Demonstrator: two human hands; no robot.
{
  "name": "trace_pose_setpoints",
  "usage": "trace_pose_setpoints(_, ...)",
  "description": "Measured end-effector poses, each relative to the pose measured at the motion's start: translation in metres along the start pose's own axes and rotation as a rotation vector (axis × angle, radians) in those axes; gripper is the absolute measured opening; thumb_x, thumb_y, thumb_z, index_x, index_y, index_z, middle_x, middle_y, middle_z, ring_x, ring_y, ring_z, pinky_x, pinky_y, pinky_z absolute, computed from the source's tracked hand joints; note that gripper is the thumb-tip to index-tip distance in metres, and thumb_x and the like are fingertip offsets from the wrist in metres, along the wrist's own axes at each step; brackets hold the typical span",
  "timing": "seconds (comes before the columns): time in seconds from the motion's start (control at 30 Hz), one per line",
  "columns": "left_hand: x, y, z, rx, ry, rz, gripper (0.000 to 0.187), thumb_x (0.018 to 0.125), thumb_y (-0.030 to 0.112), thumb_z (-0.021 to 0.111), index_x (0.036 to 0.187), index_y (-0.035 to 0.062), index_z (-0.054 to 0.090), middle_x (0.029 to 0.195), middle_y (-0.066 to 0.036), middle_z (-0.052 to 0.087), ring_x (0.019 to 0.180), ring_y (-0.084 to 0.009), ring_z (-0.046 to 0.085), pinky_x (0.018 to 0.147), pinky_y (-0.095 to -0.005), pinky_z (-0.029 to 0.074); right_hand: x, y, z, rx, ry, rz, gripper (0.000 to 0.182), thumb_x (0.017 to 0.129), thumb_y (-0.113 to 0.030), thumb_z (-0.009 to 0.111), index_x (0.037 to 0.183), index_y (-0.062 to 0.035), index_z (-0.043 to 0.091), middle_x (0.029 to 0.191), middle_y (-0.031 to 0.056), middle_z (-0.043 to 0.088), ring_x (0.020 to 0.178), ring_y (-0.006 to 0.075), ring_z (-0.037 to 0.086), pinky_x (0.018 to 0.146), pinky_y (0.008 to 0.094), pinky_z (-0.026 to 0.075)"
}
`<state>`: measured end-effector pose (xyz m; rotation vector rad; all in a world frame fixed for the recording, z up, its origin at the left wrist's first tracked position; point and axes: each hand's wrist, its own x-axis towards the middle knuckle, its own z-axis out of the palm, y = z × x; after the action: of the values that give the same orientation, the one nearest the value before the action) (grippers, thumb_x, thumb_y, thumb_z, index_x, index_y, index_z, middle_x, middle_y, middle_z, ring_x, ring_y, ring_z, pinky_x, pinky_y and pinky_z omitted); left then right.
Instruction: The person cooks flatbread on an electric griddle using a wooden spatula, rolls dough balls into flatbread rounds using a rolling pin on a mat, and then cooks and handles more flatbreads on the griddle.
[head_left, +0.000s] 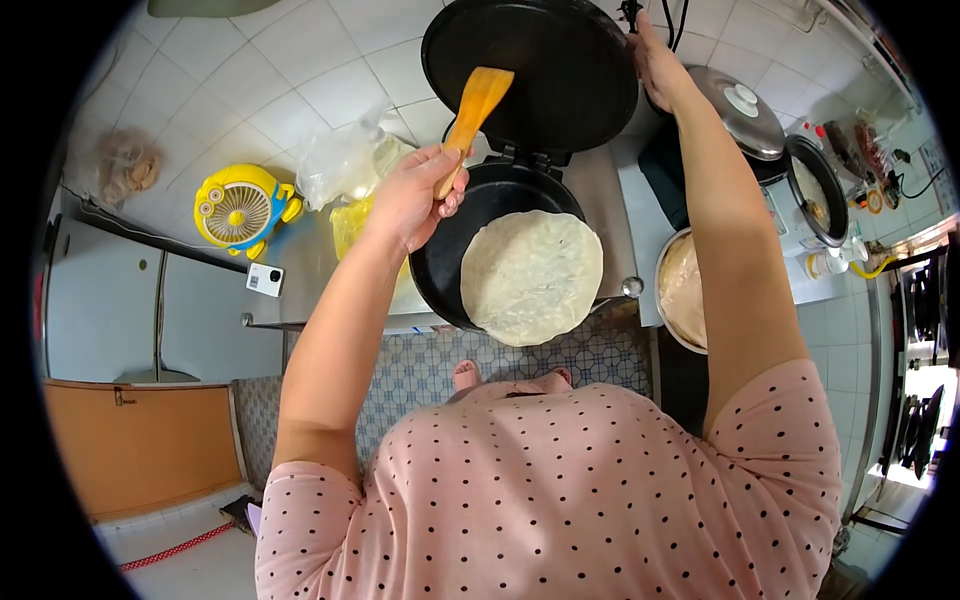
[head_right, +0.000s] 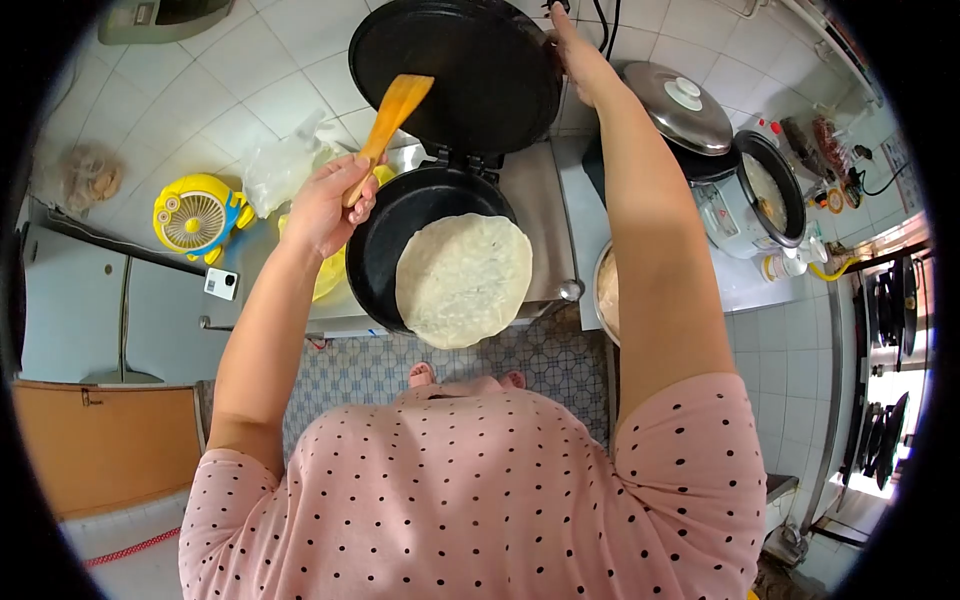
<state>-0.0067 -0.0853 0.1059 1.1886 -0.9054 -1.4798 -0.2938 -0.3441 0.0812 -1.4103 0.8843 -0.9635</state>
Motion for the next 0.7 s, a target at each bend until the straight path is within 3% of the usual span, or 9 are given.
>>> trace_pose_setpoints(0.07, 0.004, -0.001, 0.0, 0.033, 0.014, 0.023, 0.025, 0.101, 0.022, 0.05, 0.113, 0.0002, 0.057, 0.071, 0.002, 0.051, 0.057, -0.0055, 0.043, 0.049, -0.0188, 0.032, 0.004, 0.008, -0.002, 0.02, 0.068, -0.006, 0.075, 0.097, -0.069, 0.03, 0.109, -0.0032, 0.063, 0.1, 0.0046, 0.061, 0.092, 0.0198, 0.047, 0.084, 0.0322, 0.034)
trace_pose_setpoints(0.1, 0.006, -0.001, -0.001, 0.037, 0.021, 0.02, 0.025, 0.101, 0.022, 0.05, 0.113, 0.0003, 0.057, 0.071, 0.002, 0.051, 0.057, -0.0058, 0.043, 0.049, -0.0189, 0.032, 0.005, 0.01, -0.004, 0.014, 0.03, 0.0, 0.082, 0.096, -0.071, 0.026, 0.119, -0.0009, 0.062, 0.116, 0.0089, 0.064, 0.105, 0.0231, 0.051, 0.093, 0.0356, 0.035)
trace_pose_setpoints(0.2, 0.009, -0.005, -0.004, 0.045, 0.034, 0.011, 0.025, 0.101, 0.021, 0.05, 0.114, 0.0004, 0.057, 0.071, 0.001, 0.051, 0.058, -0.0064, 0.043, 0.05, -0.0194, 0.032, 0.003, 0.016, -0.005, 0.046, 0.026, 0.015, 0.087, 0.097, -0.07, 0.023, 0.14, 0.0013, 0.048, 0.145, 0.0146, 0.048, 0.137, 0.029, 0.036, 0.115, 0.0417, 0.019)
trace_pose_setpoints(0.3, 0.007, -0.008, -0.013, 0.048, 0.039, 0.001, 0.026, 0.101, 0.021, 0.05, 0.115, 0.0002, 0.056, 0.071, 0.001, 0.052, 0.058, -0.0068, 0.043, 0.05, -0.0199, 0.032, 0.0, 0.025, -0.005, 0.052, 0.178, -0.066, 0.088, 0.096, -0.069, 0.033, 0.146, 0.0033, 0.036, 0.145, 0.0153, 0.048, 0.139, 0.0238, 0.035, 0.117, 0.0357, 0.017)
trace_pose_setpoints(0.4, -0.001, -0.015, -0.024, 0.034, 0.054, -0.01, 0.026, 0.101, 0.021, 0.05, 0.116, 0.0002, 0.056, 0.071, 0.0, 0.052, 0.057, -0.007, 0.043, 0.05, -0.0202, 0.032, 0.0, 0.029, -0.015, 0.088, 0.151, 0.024, 0.085, 0.097, -0.068, 0.032, 0.145, 0.0016, 0.039, 0.143, 0.015, 0.05, 0.134, 0.0234, 0.039, 0.114, 0.0374, 0.02)
trace_pose_setpoints(0.5, -0.011, -0.027, -0.044, 0.027, 0.076, -0.029, 0.025, 0.101, 0.021, 0.05, 0.114, 0.0001, 0.056, 0.07, 0.0, 0.053, 0.056, -0.0078, 0.044, 0.05, -0.021, 0.033, -0.021, 0.027, -0.001, 0.032, 0.35, -0.084, 0.073, 0.094, -0.064, 0.047, 0.13, -0.0008, 0.057, 0.133, 0.0186, 0.057, 0.125, 0.0258, 0.049, 0.111, 0.0366, 0.031)
trace_pose_setpoints(0.6, -0.035, -0.043, -0.071, 0.097, 0.09, -0.057, 0.025, 0.101, 0.021, 0.049, 0.113, -0.0003, 0.057, 0.069, -0.001, 0.054, 0.056, -0.0087, 0.046, 0.05, -0.0223, 0.034, -0.086, 0.031, 0.021, -0.459, 0.497, -0.366, 0.054, 0.091, -0.043, 0.063, 0.126, -0.0029, 0.058, 0.126, 0.0174, 0.06, 0.121, 0.0265, 0.051, 0.104, 0.0382, 0.038)
trace_pose_setpoints(0.67, -0.055, -0.056, -0.094, 0.184, 0.108, -0.094, 0.026, 0.101, 0.022, 0.05, 0.112, -0.0002, 0.057, 0.069, -0.001, 0.055, 0.055, -0.0086, 0.046, 0.049, -0.0225, 0.034, -0.158, 0.051, 0.047, -0.922, 0.212, -0.701, 0.048, 0.075, -0.009, 0.074, 0.119, -0.0036, 0.057, 0.118, 0.0136, 0.058, 0.116, 0.0298, 0.054, 0.101, 0.0406, 0.042)
trace_pose_setpoints(0.7, -0.065, -0.063, -0.103, 0.199, 0.142, -0.119, 0.027, 0.101, 0.023, 0.05, 0.113, 0.0004, 0.058, 0.068, -0.001, 0.054, 0.054, -0.0085, 0.045, 0.048, -0.0223, 0.033, -0.19, 0.063, 0.053, -1.013, -0.131, -0.693, 0.059, 0.068, -0.011, 0.079, 0.123, -0.0076, 0.057, 0.127, 0.0136, 0.056, 0.12, 0.0337, 0.052, 0.104, 0.0427, 0.04)
